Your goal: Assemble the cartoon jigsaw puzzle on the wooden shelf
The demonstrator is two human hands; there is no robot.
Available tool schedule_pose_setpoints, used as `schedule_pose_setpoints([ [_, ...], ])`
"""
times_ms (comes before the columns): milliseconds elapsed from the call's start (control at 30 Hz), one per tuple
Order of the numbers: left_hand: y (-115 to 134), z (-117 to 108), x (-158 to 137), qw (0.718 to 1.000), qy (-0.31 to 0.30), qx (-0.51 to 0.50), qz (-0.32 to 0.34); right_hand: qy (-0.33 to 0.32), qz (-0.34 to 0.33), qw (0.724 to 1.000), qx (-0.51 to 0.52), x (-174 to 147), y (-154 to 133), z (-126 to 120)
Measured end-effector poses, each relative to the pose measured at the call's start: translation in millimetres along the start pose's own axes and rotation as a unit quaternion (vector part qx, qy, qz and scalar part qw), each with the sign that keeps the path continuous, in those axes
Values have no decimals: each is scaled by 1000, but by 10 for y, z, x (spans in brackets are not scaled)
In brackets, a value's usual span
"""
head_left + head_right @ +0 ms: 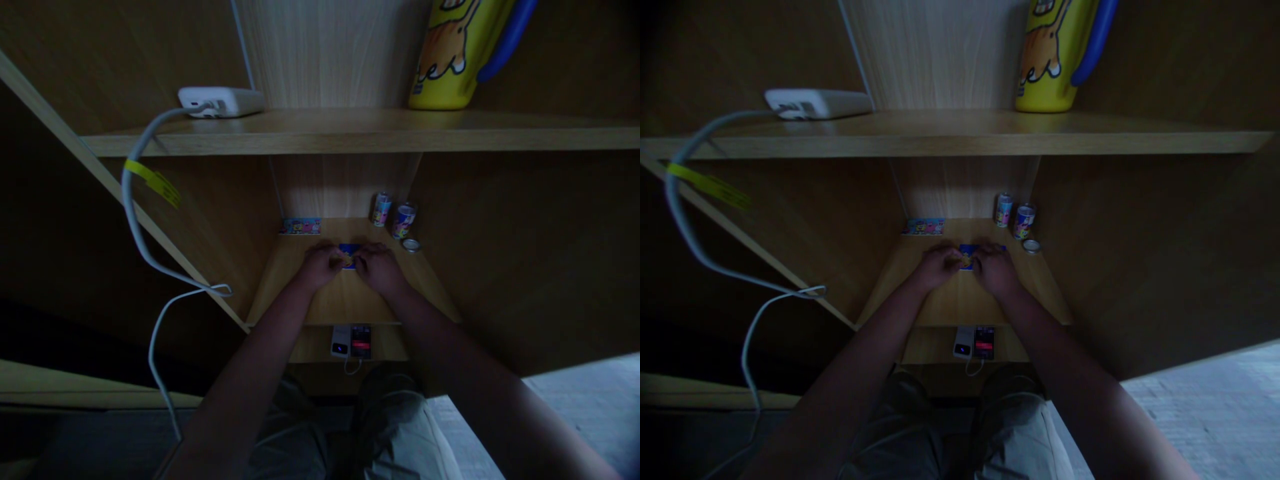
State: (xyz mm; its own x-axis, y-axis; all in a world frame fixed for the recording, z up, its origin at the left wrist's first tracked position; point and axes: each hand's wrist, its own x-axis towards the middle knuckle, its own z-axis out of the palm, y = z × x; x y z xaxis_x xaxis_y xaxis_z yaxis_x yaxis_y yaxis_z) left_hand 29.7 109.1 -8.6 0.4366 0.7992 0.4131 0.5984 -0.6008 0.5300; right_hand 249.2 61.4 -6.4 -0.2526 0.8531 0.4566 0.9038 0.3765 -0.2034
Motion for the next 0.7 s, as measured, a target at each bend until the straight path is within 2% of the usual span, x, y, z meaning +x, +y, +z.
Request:
schedule_pose_setpoints([
  [367, 6, -29, 9, 999, -19, 28, -3, -2, -90, 993, 71, 7, 32, 69],
  [700, -7, -32, 11, 1000, -20, 18, -9, -23, -88, 993, 71, 0, -5, 46],
])
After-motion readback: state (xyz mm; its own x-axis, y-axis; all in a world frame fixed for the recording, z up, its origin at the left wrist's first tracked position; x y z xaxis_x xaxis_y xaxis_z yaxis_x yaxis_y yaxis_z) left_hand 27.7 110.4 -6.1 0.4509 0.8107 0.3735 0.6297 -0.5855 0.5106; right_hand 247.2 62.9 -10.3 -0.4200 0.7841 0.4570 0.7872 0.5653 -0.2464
